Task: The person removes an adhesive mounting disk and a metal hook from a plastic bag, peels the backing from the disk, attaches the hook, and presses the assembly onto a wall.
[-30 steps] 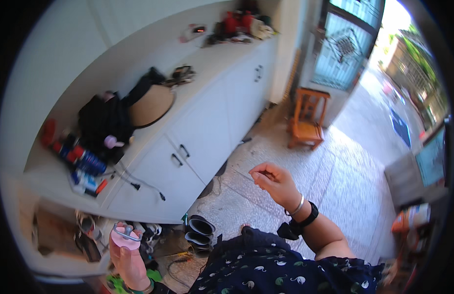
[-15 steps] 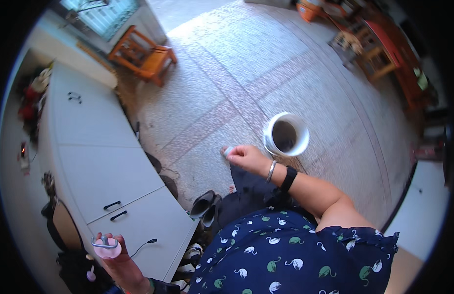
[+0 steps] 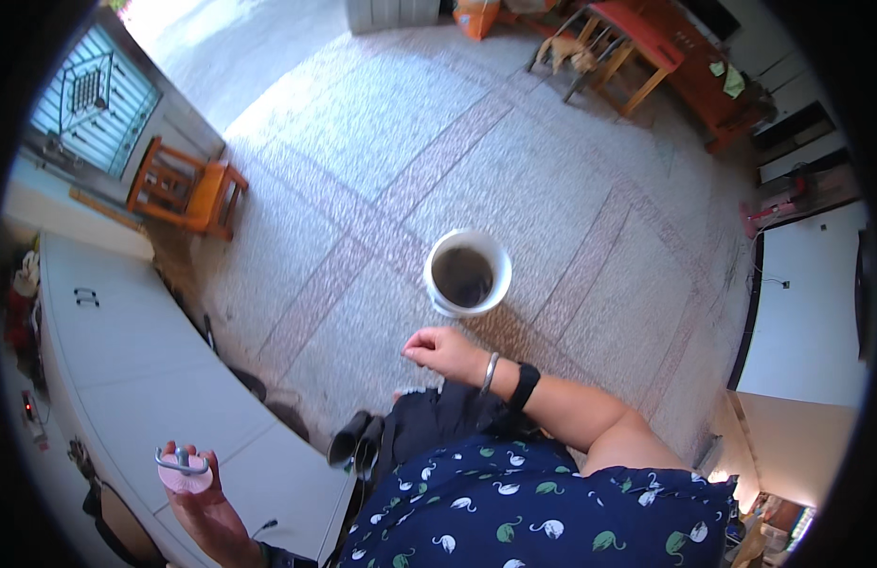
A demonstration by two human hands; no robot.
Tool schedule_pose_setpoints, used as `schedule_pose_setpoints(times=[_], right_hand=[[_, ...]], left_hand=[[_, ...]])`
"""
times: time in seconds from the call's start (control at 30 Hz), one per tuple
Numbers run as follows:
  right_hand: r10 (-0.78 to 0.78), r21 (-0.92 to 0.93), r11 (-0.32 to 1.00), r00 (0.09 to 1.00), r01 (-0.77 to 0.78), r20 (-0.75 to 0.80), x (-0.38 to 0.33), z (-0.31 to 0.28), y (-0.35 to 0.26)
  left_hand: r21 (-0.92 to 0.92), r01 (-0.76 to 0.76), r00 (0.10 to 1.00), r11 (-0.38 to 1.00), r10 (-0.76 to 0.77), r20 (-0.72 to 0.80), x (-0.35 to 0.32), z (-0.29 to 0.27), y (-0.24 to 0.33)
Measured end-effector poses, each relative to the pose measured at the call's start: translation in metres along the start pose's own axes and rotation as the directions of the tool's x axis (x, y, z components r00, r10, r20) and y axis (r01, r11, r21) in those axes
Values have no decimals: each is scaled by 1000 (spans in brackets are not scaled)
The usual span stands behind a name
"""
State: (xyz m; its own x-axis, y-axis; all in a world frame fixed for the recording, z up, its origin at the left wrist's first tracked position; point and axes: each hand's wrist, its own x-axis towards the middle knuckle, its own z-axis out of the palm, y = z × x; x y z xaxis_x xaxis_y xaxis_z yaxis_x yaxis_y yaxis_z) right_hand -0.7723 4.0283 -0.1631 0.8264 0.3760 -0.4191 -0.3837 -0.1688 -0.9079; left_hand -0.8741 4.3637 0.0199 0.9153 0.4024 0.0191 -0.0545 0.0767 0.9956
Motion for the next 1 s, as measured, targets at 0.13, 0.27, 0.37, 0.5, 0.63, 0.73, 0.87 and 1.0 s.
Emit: schedule_pose_setpoints(times=[0.13,0.27,0.37,0.5,0.63,0.73,0.87,1.0], right_hand=[[-51,-56,997,999,51,-7,-1,-37,-22],[-129,-32,991,991,130,21,1,-66,-43],[-142,-31,989,989,143,33,-4,-81,-58],[-142,-139,979,989,146,40,-14,-103,-77],[-197,-145,969,980,199,31,-14,-103,-83],[-256,-174,951,967,254,10,-12,-84,-84],[-134,-98,985,986,144,100,-33,-53,-67],[-101,-108,988,993,107,67,-52,-32,-73]], left_hand=[[-17,-66,998,998,66,-9,2,32,2],[-37,-108,993,993,106,-55,-6,55,4],[-31,-136,991,990,135,-16,-10,66,2],[-245,-111,992,963,123,33,-13,94,6],[-304,-110,994,946,114,-7,-14,93,5],[-198,-138,990,971,140,-3,-7,48,-16],[-112,-99,991,989,88,-106,-36,55,16],[-279,-12,997,960,-11,-80,-63,43,22]])
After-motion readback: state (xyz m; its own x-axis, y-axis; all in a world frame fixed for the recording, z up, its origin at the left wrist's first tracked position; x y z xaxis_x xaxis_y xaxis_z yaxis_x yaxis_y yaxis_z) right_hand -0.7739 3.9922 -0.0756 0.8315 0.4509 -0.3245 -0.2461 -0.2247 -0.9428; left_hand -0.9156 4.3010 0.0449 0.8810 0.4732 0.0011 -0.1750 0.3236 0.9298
